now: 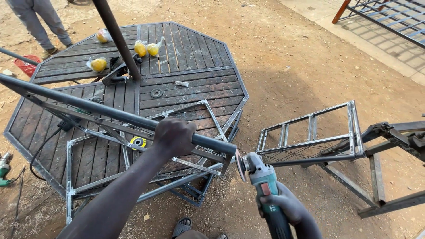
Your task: Smoothing weld joints on a metal frame using a handheld angle grinder.
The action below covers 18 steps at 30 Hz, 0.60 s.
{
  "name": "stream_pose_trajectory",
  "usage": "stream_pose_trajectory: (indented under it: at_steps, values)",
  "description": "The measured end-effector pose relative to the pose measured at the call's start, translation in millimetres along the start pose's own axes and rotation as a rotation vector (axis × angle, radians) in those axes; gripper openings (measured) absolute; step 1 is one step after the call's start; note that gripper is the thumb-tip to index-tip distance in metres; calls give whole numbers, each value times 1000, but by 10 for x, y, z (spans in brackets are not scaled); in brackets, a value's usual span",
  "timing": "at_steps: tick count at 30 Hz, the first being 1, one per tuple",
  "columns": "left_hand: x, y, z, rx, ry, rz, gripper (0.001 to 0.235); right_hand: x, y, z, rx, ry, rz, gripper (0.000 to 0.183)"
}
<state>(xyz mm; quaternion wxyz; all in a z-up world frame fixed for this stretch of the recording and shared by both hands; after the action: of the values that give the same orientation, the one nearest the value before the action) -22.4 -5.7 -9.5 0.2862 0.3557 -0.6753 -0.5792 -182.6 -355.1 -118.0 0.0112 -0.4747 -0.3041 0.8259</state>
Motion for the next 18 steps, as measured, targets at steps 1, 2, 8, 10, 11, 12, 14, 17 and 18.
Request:
stream_pose_trajectory:
  at_steps: [1,2,8,10,11,12,14,17,18]
  values:
    - [8,22,-20,-2,-2,2,27,30,-65,-18,3,-1,-1,38]
    - [14,41,-38,-4,2,6,26,66,-117,-33,71,-10,-1,35]
    - [-69,20,-100,-15,-70,13,25,208,-313,0,283,-151,183,35]
    - [-182,63,-112,-55,-119,15,28,314,-287,29,319,-190,292,35]
    - [-265,83,-84,-157,-183,44,30,375,-310,59,312,-182,212,33]
    - [-354,103,-51,-260,-248,75,34,436,-338,83,306,-175,131,32]
    - [-784,235,65,-393,-127,95,39,626,-260,114,337,-183,48,33]
    - [-1606,290,289,-599,132,2,39,886,-187,134,404,-181,-88,31]
    - [-1914,285,370,-665,275,-108,37,970,-167,147,437,-176,-135,29]
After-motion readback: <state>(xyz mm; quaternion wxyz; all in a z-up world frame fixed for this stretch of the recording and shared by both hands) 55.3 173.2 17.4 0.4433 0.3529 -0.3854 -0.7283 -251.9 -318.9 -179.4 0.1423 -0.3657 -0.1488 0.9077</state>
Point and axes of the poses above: each hand's wrist, its own z-axis away from the middle knuckle, its own y-axis out of the back of the hand, x = y × z, the point moved 2 cm from there along -z, towards the middle knuckle, and after that the axes turned 14 degrees about -x, right-handed, at the moved point
